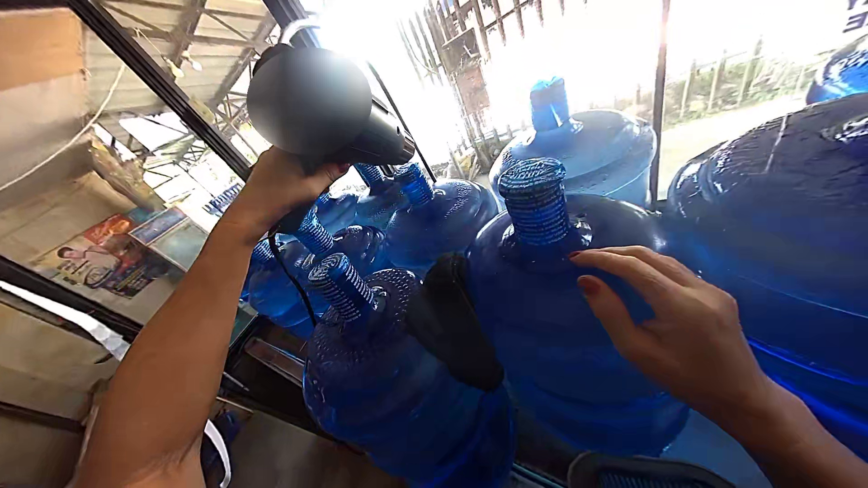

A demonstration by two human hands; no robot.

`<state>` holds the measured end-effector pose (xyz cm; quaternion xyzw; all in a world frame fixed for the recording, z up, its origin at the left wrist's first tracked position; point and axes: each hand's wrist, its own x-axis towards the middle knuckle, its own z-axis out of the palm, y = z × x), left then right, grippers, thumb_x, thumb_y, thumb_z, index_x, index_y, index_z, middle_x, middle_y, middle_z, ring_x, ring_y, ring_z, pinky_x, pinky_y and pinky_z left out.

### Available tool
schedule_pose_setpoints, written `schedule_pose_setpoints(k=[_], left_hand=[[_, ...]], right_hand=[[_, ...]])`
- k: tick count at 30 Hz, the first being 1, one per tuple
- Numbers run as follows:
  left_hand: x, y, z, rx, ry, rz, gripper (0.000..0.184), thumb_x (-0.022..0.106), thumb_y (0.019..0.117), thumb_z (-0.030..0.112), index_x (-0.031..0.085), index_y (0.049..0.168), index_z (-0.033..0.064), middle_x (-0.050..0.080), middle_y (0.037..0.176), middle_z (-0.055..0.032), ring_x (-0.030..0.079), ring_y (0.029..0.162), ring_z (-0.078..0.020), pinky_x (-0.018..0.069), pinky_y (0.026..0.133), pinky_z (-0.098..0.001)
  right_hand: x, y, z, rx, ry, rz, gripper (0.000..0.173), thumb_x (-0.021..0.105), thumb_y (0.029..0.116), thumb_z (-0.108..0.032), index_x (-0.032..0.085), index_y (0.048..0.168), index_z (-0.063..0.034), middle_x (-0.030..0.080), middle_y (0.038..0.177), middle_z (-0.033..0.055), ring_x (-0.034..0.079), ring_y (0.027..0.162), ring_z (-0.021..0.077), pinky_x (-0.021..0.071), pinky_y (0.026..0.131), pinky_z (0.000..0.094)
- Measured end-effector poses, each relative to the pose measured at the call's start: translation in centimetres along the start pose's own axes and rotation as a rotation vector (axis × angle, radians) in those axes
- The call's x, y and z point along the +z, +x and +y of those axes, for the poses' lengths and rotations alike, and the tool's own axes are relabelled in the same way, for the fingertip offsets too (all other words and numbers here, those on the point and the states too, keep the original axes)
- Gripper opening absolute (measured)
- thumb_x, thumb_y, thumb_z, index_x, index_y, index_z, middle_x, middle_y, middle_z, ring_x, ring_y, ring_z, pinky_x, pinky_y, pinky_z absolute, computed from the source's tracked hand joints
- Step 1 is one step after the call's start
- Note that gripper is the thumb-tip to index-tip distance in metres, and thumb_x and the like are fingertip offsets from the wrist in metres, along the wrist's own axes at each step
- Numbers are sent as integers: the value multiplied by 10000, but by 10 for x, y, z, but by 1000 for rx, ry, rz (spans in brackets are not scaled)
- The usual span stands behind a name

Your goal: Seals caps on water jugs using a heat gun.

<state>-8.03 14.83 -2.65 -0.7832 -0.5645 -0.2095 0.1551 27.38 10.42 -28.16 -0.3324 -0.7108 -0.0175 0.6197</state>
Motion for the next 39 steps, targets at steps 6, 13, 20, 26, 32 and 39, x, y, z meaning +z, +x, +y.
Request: schedule_pose_setpoints(k=[6, 13, 20, 26, 32, 39], left_hand=[[-2, -6, -14, 29, -223, -11, 340, 716, 928, 377, 683, 1128, 105, 698, 926, 23, 665, 811, -26, 586, 779, -300], [10, 26, 4, 61, -473, 144, 320, 696, 959, 322, 643, 1172, 88, 705, 963, 62, 693, 839, 0, 615, 775, -248], [41, 89, 30, 68, -790, 212, 258, 677, 977, 248, 609, 1168, 87, 705, 930, 54, 708, 765, -48, 623, 694, -249], [54, 124, 52, 2, -840, 66, 172, 647, 1012, 252, 629, 1131, 130, 698, 898, 65, 688, 722, -36, 607, 655, -231], [67, 132, 74, 23, -736, -122, 161, 687, 981, 241, 655, 1078, 117, 690, 844, 47, 673, 674, -37, 596, 618, -219], [79, 150, 86, 2, -685, -53, 240, 692, 978, 280, 642, 1109, 85, 667, 881, 19, 648, 678, -41, 575, 629, -229]], right_hand=[[-29, 67, 3, 175, 80, -73, 379, 424, 1072, -222, 680, 1133, 50, 713, 1057, 182, 703, 969, 225, 578, 888, 458], [26, 191, 74, 732, 37, -203, 413, 487, 1053, -196, 530, 1355, 82, 581, 1279, 314, 577, 1157, 402, 448, 958, 591], [90, 220, 172, 867, -271, -334, 835, 728, 920, -453, 417, 1426, 135, 506, 1406, 357, 502, 1339, 473, 403, 1086, 638], [99, 220, 201, 771, -194, -377, 690, 737, 943, -349, 474, 1421, 73, 560, 1372, 318, 533, 1316, 447, 393, 1097, 634], [97, 216, 207, 769, -177, -404, 692, 759, 924, -337, 480, 1426, 50, 584, 1354, 292, 553, 1301, 422, 403, 1094, 620], [95, 214, 206, 820, -246, -480, 717, 729, 942, -403, 472, 1448, 35, 557, 1399, 295, 517, 1339, 442, 378, 1100, 640]])
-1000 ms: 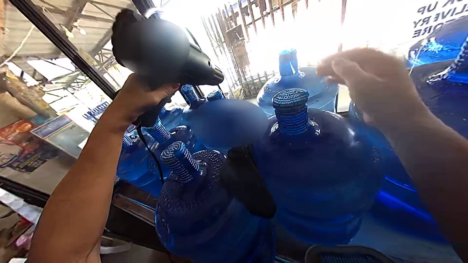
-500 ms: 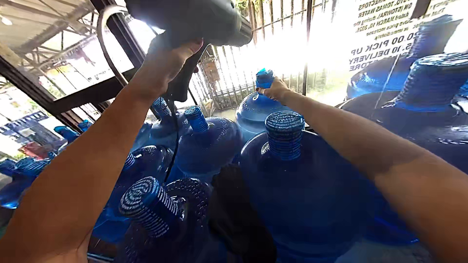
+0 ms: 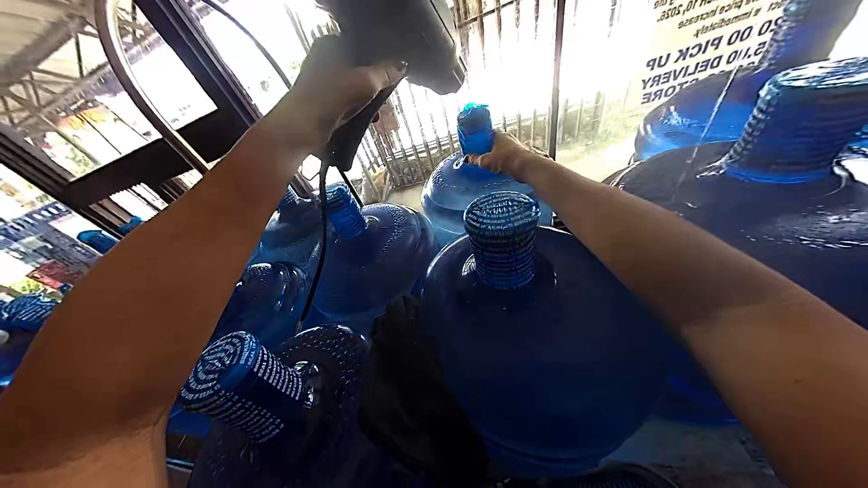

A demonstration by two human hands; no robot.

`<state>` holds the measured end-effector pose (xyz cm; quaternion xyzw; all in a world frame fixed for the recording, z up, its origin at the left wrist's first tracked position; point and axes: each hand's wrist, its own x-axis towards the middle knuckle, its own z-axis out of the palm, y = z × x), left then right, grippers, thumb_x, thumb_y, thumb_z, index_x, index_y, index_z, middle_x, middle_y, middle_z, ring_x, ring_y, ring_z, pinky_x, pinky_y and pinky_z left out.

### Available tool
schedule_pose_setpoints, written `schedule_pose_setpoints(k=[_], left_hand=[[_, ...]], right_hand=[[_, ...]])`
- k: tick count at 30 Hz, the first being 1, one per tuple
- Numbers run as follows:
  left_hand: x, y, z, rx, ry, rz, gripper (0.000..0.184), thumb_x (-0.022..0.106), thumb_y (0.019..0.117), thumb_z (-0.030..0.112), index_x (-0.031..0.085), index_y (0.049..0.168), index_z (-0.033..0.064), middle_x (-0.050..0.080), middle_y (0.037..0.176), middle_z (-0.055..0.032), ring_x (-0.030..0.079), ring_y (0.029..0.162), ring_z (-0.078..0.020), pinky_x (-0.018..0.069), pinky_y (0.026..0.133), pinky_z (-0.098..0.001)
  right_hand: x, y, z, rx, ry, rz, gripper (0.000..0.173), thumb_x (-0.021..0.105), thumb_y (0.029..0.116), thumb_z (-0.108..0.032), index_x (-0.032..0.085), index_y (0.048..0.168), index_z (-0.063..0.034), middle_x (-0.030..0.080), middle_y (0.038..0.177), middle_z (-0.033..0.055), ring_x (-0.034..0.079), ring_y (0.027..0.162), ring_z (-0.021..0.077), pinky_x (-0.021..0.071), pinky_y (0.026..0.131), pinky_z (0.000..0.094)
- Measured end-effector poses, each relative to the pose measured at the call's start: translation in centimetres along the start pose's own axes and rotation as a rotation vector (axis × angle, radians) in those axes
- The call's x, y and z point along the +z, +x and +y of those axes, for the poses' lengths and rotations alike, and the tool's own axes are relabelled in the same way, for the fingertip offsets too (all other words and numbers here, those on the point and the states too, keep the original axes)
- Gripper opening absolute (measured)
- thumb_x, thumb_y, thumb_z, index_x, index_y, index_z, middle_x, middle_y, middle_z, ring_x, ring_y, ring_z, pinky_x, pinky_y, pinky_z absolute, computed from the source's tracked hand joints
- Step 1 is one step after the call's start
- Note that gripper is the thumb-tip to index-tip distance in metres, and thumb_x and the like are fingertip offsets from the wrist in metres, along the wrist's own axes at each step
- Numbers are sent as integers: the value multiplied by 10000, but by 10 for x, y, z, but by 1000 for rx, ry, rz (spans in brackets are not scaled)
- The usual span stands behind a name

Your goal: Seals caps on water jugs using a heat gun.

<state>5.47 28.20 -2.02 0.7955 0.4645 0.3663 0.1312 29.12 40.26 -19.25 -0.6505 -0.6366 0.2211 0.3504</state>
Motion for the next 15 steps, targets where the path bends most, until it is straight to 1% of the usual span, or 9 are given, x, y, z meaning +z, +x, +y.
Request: schedule_pose_setpoints(k=[3, 5, 7, 9, 11, 12, 15], left_hand=[[3, 4, -1, -36, -41, 33, 229, 686, 985, 279, 640, 1110, 93, 669, 861, 21, 652, 655, -44, 580, 606, -229], [3, -3, 1, -15, -60, -16, 209, 674, 995, 262, 640, 1107, 89, 678, 855, 32, 662, 667, -39, 587, 625, -227], [3, -12, 3, 45, -52, -79, 151, 670, 994, 227, 651, 1065, 95, 682, 824, 56, 665, 663, -19, 591, 629, -208], [5, -18, 3, 100, -22, -107, 126, 686, 983, 213, 657, 1035, 102, 683, 803, 68, 656, 655, -5, 579, 626, -193], [7, -22, 3, 131, 30, -97, 159, 705, 970, 233, 662, 1047, 101, 682, 826, 55, 653, 679, -5, 575, 654, -203], [8, -23, 2, 140, 57, -87, 186, 715, 965, 249, 661, 1058, 98, 684, 842, 47, 655, 696, -6, 576, 673, -211], [13, -27, -3, 162, 135, -67, 230, 726, 957, 287, 671, 1063, 91, 687, 861, 38, 653, 720, 0, 576, 705, -225]], right_hand=[[1, 1, 2, 2, -7, 2, 721, 740, 930, -411, 490, 1426, 49, 567, 1383, 296, 528, 1330, 435, 383, 1098, 637], [0, 0, 2, -3, -18, -2, 724, 733, 935, -421, 488, 1436, 41, 570, 1381, 295, 525, 1332, 438, 377, 1100, 639], [0, 0, 4, -11, -22, -6, 738, 725, 941, -425, 467, 1462, 29, 564, 1392, 298, 517, 1340, 446, 366, 1106, 648], [-2, -7, 1, -5, -46, -18, 739, 710, 954, -424, 452, 1474, 32, 541, 1415, 308, 484, 1365, 461, 339, 1116, 655], [-3, -11, 1, 14, -94, -29, 766, 687, 960, -469, 435, 1496, 17, 506, 1460, 304, 417, 1417, 477, 303, 1138, 663], [-2, -10, 4, 15, -109, -23, 778, 688, 952, -485, 441, 1492, 18, 505, 1459, 306, 410, 1420, 483, 307, 1137, 669], [-4, -17, 4, 30, -131, -39, 789, 673, 962, -484, 408, 1530, -5, 459, 1512, 294, 354, 1464, 468, 269, 1162, 662]])
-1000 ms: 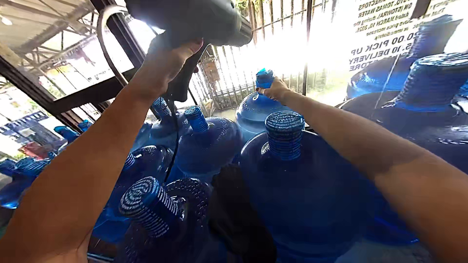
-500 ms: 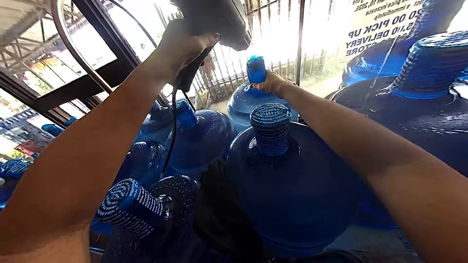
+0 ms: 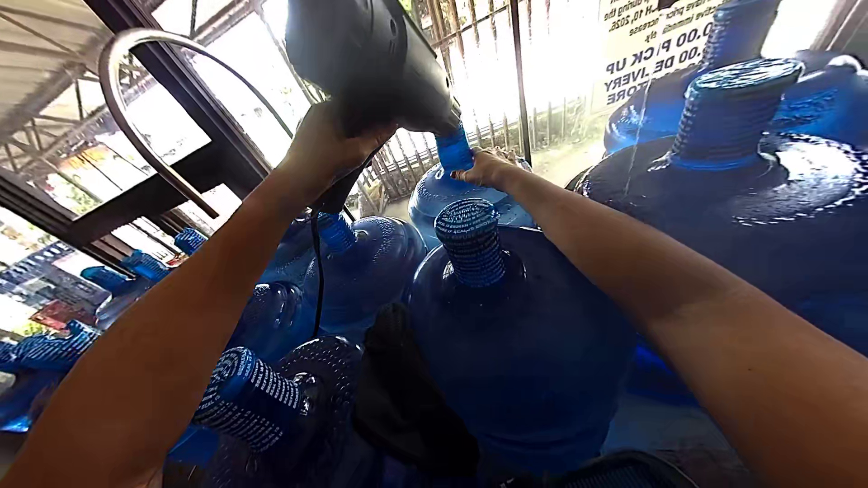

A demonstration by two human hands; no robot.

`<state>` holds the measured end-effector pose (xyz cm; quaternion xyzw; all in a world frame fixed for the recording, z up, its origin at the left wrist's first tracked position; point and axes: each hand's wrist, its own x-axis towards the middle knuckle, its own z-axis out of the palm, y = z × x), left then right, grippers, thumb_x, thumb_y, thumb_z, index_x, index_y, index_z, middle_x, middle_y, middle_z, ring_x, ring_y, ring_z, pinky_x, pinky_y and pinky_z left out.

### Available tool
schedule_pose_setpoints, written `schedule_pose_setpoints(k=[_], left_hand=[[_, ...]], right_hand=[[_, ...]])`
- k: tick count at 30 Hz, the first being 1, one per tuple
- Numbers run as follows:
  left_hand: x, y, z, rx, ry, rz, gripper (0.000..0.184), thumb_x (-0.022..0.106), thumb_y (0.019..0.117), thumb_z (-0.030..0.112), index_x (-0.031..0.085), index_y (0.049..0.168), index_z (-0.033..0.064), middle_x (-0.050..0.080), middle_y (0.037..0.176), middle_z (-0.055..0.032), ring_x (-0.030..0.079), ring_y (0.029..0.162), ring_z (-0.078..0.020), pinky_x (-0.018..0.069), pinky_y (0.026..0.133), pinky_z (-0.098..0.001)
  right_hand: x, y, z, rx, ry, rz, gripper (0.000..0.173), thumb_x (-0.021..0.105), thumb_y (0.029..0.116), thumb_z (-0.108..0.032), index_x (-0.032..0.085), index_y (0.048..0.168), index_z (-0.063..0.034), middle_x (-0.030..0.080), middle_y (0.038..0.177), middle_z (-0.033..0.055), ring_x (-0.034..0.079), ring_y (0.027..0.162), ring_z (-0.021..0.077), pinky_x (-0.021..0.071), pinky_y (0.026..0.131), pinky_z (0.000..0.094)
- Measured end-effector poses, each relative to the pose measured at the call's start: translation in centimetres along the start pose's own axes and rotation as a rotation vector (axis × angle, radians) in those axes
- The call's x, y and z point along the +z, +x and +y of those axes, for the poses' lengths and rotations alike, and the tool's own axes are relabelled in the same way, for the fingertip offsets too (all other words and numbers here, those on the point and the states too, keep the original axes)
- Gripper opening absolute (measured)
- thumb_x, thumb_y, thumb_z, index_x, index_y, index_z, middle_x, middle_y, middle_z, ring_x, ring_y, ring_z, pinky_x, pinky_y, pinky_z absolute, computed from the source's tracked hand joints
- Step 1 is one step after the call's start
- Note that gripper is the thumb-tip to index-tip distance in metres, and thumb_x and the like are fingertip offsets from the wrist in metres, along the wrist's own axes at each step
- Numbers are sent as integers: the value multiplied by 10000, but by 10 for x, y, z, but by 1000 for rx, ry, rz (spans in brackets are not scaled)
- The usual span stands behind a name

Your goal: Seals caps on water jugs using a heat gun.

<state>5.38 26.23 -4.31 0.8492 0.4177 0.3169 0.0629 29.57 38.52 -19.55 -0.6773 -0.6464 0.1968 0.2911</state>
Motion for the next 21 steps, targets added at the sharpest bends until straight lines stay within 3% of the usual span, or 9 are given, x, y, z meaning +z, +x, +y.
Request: schedule_pose_setpoints(k=[3, 6, 8, 10, 13, 15, 18, 21], left_hand=[[9, -5, -6, 62, 90, -19, 264, 710, 959, 334, 696, 1046, 86, 691, 872, 2, 652, 753, -43, 569, 740, -303], [17, -8, -14, 134, 84, -40, 244, 705, 963, 303, 684, 1063, 82, 683, 869, 8, 643, 745, -35, 563, 724, -288], [21, -8, -18, 156, 65, -46, 272, 707, 960, 310, 669, 1098, 79, 683, 878, 6, 646, 744, -34, 566, 716, -280], [24, -7, -19, 154, 75, -67, 304, 709, 961, 323, 663, 1123, 70, 682, 885, -19, 644, 753, -66, 557, 728, -321], [24, -7, -20, 162, 120, -104, 273, 701, 970, 314, 674, 1085, 68, 666, 832, -2, 616, 693, -42, 539, 677, -289], [21, -9, -25, 145, 142, -134, 276, 690, 976, 309, 678, 1080, 54, 669, 836, -28, 620, 706, -71, 537, 691, -328], [8, -16, -35, 78, 141, -103, 274, 682, 976, 311, 695, 1048, 47, 675, 846, -41, 628, 728, -88, 545, 709, -357], [-6, -19, -41, 10, 60, 2, 276, 711, 952, 292, 689, 1076, 47, 687, 880, -3, 650, 754, -40, 575, 727, -288]], right_hand=[[4, 6, 11, -27, -6, 25, 793, 699, 934, -475, 431, 1529, -25, 458, 1519, 289, 324, 1478, 477, 232, 1165, 696], [-1, -5, 9, 9, 127, 11, 742, 743, 919, -302, 428, 1494, 46, 433, 1508, 328, 334, 1464, 482, 278, 1149, 679], [-8, -21, 2, 60, 321, 46, 665, 669, 959, -159, 374, 1501, 89, 426, 1501, 343, 392, 1433, 458, 326, 1142, 623], [-11, -29, -1, 86, 503, 96, 542, 548, 1031, -125, 358, 1478, 115, 453, 1467, 338, 478, 1357, 418, 375, 1107, 558], [-10, -33, -3, 67, 681, 166, 400, 464, 1039, -56, 402, 1398, 107, 513, 1312, 287, 528, 1130, 327, 413, 969, 471], [-14, -41, -7, 79, 738, 183, 396, 449, 1033, -10, 429, 1405, 123, 501, 1392, 312, 520, 1249, 356, 401, 1043, 494], [-15, -40, -7, 113, 724, 182, 371, 415, 1055, -39, 445, 1383, 132, 474, 1429, 310, 482, 1311, 362, 377, 1070, 499], [-14, -34, -5, 160, 716, 182, 414, 418, 1061, -79, 421, 1426, 116, 469, 1452, 300, 474, 1340, 369, 379, 1082, 514]])
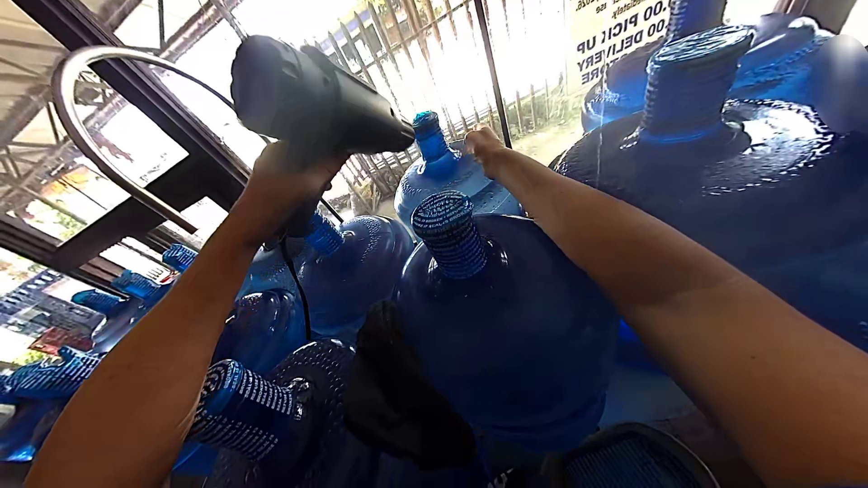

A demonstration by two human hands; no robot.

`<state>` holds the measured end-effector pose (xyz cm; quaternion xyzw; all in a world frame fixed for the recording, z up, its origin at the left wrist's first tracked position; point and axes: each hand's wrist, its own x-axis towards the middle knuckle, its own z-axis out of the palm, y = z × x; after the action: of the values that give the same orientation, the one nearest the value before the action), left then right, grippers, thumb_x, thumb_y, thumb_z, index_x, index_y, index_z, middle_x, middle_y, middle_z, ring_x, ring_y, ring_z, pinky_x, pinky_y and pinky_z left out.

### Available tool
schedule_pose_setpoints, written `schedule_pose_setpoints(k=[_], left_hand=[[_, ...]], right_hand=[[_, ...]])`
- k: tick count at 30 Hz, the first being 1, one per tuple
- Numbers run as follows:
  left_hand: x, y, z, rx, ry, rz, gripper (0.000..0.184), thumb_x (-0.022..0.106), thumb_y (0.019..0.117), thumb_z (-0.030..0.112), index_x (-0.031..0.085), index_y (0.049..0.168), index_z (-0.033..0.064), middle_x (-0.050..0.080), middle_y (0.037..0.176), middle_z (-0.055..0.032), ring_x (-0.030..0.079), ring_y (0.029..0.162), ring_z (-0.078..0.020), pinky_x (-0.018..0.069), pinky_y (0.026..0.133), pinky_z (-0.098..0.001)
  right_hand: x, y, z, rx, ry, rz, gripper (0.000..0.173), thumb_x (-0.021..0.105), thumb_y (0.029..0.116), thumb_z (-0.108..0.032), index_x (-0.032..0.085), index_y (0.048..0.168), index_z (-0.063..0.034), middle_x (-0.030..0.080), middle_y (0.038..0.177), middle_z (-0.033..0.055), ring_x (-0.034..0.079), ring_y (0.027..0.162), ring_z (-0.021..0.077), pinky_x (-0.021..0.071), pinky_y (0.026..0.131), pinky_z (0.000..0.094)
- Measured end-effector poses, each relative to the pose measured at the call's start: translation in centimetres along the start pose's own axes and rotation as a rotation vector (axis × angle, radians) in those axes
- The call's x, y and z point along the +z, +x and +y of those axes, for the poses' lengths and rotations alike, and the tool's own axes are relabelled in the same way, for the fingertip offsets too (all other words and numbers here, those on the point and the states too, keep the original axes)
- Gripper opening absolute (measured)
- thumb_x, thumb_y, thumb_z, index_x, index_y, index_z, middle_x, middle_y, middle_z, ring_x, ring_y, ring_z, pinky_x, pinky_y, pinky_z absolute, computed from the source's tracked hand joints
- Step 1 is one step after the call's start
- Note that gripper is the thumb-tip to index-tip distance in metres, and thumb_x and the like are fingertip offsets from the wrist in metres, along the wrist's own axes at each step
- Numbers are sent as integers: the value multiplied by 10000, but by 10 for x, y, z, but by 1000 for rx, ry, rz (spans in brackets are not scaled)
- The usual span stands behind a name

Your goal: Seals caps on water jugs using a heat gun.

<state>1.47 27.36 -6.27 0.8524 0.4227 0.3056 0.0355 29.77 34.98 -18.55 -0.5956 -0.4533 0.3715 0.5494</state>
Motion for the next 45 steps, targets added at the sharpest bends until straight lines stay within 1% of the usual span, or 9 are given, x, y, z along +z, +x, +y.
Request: schedule_pose_setpoints(k=[2, 7, 11, 14, 18, 25, 31, 38, 45], left_hand=[[-5, 0, 0, -36, -88, 55, 264, 717, 953, 286, 671, 1092, 67, 686, 881, 44, 655, 753, 0, 583, 721, -234], [-3, 1, 6, -29, -194, 42, 203, 704, 960, 234, 658, 1089, 84, 699, 878, 75, 682, 751, 5, 604, 717, -215], [5, 0, 9, 65, -81, -27, 193, 709, 961, 273, 687, 1047, 102, 684, 852, 81, 640, 736, 38, 564, 707, -193], [10, 2, 4, 85, -2, -65, 205, 702, 965, 298, 702, 1033, 104, 681, 842, 57, 628, 722, 28, 553, 698, -211], [11, 0, 1, 66, 35, -100, 196, 686, 978, 282, 697, 1012, 89, 667, 825, 24, 616, 712, -9, 539, 696, -258], [19, 4, 12, 229, -71, 46, 235, 708, 955, 294, 678, 1084, 99, 692, 904, 59, 647, 801, 31, 562, 751, -208], [29, 2, 20, 154, 73, 59, 358, 709, 948, 387, 665, 1143, 90, 694, 951, -19, 660, 832, -63, 559, 786, -340], [30, 3, 20, 174, 101, -16, 328, 698, 959, 375, 662, 1149, 110, 685, 934, 8, 644, 798, -37, 553, 752, -308], [24, 8, 10, 148, 136, -137, 299, 674, 980, 363, 686, 1077, 81, 673, 873, -39, 634, 755, -105, 540, 726, -386]], right_hand=[[1, 1, 1, 8, 10, 12, 422, 420, 1066, -90, 417, 1435, 114, 465, 1457, 300, 468, 1345, 369, 376, 1086, 515], [2, 2, 0, -1, 19, 51, 395, 432, 1048, -57, 424, 1406, 111, 458, 1446, 310, 464, 1343, 372, 377, 1077, 522], [3, 0, -1, 17, 42, 115, 387, 403, 1070, -78, 448, 1405, 110, 472, 1448, 298, 470, 1342, 372, 379, 1076, 527], [2, 1, -4, 65, 1, 138, 415, 386, 1086, -121, 421, 1451, 75, 474, 1464, 283, 467, 1364, 376, 384, 1080, 544], [3, 2, -4, 70, 47, 159, 389, 401, 1073, -109, 449, 1416, 69, 487, 1434, 278, 484, 1330, 367, 398, 1050, 538], [4, 2, -5, 95, 87, 213, 361, 404, 1079, -100, 481, 1383, 79, 511, 1403, 270, 509, 1298, 347, 409, 1044, 506], [5, 5, -2, 91, 82, 220, 363, 399, 1079, -110, 478, 1379, 78, 515, 1394, 269, 514, 1289, 346, 413, 1036, 504], [5, 5, -3, 88, 73, 224, 395, 407, 1080, -115, 452, 1419, 84, 504, 1429, 280, 496, 1338, 356, 403, 1072, 511], [4, 6, -2, 61, 12, 200, 359, 405, 1071, -118, 510, 1347, 86, 524, 1380, 287, 514, 1292, 371, 416, 1025, 538]])
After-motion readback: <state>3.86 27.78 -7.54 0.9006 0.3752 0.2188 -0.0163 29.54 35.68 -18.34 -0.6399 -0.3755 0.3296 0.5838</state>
